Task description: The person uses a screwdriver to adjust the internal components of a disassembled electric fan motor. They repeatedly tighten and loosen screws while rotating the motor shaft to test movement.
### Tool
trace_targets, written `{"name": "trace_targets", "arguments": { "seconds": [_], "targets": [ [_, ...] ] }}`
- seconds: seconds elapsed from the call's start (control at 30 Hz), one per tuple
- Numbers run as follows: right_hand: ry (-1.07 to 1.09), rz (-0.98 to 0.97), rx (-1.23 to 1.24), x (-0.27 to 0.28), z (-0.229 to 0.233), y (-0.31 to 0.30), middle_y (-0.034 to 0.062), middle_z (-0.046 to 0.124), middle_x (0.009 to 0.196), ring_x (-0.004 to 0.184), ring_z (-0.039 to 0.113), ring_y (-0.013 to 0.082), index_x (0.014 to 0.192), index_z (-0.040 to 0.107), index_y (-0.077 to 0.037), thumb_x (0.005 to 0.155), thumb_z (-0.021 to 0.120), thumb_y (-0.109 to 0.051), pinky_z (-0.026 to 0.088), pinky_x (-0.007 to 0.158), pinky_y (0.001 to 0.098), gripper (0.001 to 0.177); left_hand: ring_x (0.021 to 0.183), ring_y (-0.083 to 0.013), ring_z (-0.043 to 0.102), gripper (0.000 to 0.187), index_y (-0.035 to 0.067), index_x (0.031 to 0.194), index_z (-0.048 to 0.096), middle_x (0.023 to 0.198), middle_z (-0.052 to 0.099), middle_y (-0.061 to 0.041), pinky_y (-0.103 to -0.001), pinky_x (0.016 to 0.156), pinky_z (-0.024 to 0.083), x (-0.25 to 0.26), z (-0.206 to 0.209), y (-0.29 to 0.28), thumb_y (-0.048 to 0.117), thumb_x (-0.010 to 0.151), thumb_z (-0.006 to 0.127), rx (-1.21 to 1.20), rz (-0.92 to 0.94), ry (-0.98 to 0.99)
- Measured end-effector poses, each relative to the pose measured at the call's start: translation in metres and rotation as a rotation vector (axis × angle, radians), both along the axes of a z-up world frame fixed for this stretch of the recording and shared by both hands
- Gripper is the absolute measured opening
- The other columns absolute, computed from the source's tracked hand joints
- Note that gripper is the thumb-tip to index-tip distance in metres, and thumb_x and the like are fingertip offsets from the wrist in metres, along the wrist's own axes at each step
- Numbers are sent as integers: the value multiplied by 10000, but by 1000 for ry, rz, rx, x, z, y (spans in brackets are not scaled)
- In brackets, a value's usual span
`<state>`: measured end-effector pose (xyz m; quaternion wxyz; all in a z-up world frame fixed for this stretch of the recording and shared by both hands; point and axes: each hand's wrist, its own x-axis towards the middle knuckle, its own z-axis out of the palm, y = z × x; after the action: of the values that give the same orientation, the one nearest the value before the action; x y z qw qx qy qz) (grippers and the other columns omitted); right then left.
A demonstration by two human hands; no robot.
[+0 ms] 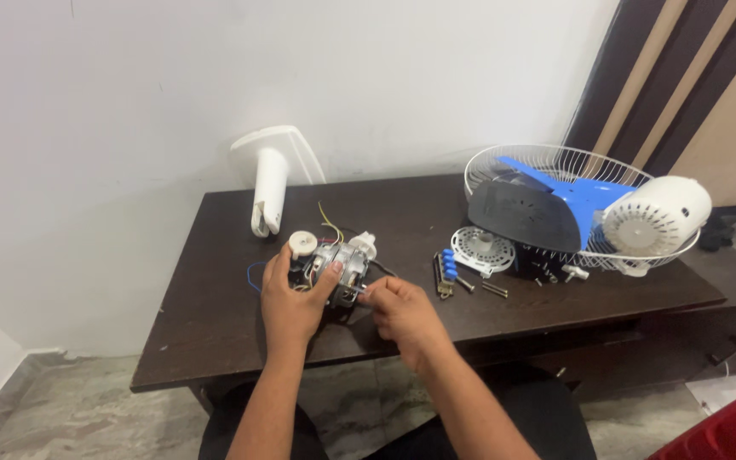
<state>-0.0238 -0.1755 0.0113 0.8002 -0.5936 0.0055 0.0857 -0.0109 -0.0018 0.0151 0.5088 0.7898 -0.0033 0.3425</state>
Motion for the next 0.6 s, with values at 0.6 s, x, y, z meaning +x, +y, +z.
{"name": "trace_targets", "arguments": {
  "seconds": [0.6],
  "targets": [
    [-575, -214, -526, -23, 20, 8, -50, 622, 719, 653, 557, 82, 997, 715, -35, 908, 730, -188, 464, 584, 264, 177, 1173, -359, 633, 727, 2, 1300, 638, 1252, 653, -205, -444, 976, 505, -2, -3, 2, 451, 769, 853, 57, 0, -86]
  ]
}}
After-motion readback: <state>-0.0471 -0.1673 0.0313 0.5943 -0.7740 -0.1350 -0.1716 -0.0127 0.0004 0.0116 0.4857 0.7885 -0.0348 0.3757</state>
